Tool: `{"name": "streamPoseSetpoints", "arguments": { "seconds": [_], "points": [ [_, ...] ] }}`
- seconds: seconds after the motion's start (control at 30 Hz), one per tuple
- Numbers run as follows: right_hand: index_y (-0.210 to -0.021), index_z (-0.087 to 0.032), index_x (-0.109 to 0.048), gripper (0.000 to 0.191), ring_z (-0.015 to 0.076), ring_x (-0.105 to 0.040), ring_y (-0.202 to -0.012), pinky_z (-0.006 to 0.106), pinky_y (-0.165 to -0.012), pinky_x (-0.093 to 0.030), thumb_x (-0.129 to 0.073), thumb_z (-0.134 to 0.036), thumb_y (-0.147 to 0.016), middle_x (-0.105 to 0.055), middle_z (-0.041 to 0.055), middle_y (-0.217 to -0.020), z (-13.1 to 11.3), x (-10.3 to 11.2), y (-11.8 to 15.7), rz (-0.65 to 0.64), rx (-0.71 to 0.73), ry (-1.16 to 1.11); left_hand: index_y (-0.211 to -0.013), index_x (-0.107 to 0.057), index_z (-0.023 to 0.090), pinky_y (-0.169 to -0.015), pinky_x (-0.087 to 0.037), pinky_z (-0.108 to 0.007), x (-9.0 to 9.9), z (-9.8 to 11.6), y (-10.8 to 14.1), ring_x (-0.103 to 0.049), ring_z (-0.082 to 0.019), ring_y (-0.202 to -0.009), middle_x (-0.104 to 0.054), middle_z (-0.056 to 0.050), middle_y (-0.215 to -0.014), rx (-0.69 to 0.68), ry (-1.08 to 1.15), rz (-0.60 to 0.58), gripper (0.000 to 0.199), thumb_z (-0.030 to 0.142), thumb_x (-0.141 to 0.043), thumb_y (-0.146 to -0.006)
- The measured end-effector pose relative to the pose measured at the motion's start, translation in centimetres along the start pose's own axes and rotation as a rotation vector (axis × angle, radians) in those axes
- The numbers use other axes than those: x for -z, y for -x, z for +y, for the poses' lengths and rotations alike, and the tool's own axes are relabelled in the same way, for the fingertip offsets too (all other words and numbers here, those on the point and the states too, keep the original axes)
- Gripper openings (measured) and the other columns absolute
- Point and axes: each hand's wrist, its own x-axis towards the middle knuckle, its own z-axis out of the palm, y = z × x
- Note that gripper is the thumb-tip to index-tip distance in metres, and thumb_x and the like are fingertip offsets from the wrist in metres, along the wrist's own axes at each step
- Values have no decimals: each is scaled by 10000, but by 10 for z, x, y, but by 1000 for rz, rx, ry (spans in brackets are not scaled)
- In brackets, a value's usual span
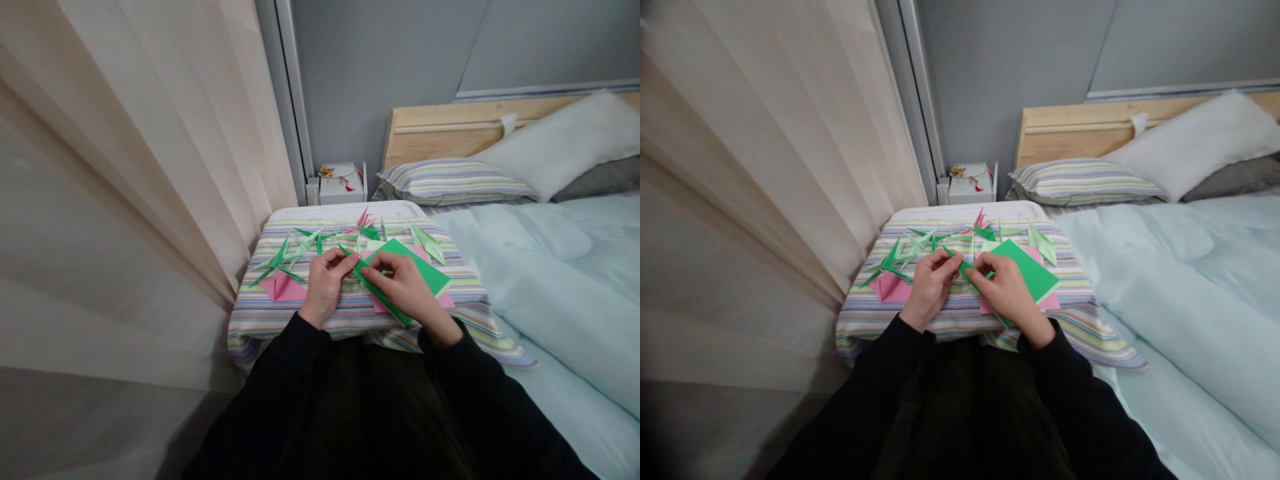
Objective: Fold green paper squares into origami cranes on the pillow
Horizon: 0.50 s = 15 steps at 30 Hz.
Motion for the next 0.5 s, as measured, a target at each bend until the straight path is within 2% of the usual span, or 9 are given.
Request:
{"name": "streamPoseSetpoints", "arguments": {
  "seconds": [0.23, 0.5],
  "points": [
    [-719, -201, -624, 225, 171, -562, -657, 283, -574, -430, -685, -371, -853, -637, 20, -695, 1, 0, 4, 38, -3, -21, -638, -677, 159, -575, -395, -214, -2, 4, 2, -497, -80, -621, -573, 18, -657, 35, 91, 39, 273, 335, -884, -670],
    [-712, -194, -665, 259, 170, -550, -655, 299, -602, -426, -682, -391, -879, -641, 13, -676, 2, -1, 6, 42, -28, -47, -658, -697, 159, -559, -386, -225, 0, 0, 0, -480, -77, -573, -542, 31, -594, -19, 49, 68, 305, 395, -890, -670]
  ]
}}
